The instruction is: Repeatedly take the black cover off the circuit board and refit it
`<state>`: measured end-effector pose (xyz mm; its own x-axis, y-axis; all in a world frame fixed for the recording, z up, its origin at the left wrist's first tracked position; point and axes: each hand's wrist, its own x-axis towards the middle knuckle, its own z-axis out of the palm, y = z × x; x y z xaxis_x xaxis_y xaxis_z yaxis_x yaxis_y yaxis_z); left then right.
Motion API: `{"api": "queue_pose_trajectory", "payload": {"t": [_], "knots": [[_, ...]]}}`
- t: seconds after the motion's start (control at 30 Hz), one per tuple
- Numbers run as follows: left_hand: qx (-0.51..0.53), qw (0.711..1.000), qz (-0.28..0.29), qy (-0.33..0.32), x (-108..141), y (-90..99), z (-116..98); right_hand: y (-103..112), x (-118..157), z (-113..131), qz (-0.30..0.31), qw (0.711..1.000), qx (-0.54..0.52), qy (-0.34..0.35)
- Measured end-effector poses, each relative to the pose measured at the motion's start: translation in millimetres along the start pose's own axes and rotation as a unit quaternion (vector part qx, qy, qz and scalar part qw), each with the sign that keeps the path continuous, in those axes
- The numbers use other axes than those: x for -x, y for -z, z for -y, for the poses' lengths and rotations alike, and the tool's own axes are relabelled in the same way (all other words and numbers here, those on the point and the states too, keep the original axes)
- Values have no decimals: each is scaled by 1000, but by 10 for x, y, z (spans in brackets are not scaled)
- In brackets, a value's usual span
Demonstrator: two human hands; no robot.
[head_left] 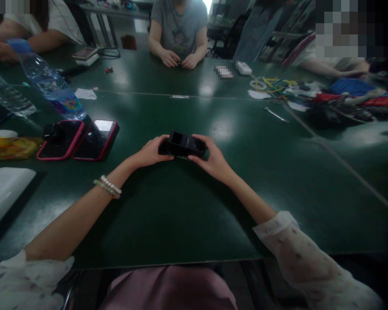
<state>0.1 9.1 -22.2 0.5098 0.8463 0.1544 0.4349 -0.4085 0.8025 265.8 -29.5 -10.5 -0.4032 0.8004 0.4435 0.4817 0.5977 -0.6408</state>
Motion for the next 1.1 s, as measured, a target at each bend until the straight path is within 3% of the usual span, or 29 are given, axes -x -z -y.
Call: {"api": "queue_pose_trajectory", "payload": {"t": [0.23, 0.57, 0.93, 1.1], "knots": [[-11, 1000, 24, -3, 28, 50, -149, 8, 1, -9, 67, 997, 25, -16], [-29, 999, 19, 5, 32, 40, -114, -32, -1, -5, 37, 997, 51, 54], [18, 998, 40, 37, 47, 62, -181, -1, -9, 26, 70, 989, -81, -106], [30, 998, 42, 32, 51, 76, -220, 14, -18, -26, 76, 982, -109, -136]]}}
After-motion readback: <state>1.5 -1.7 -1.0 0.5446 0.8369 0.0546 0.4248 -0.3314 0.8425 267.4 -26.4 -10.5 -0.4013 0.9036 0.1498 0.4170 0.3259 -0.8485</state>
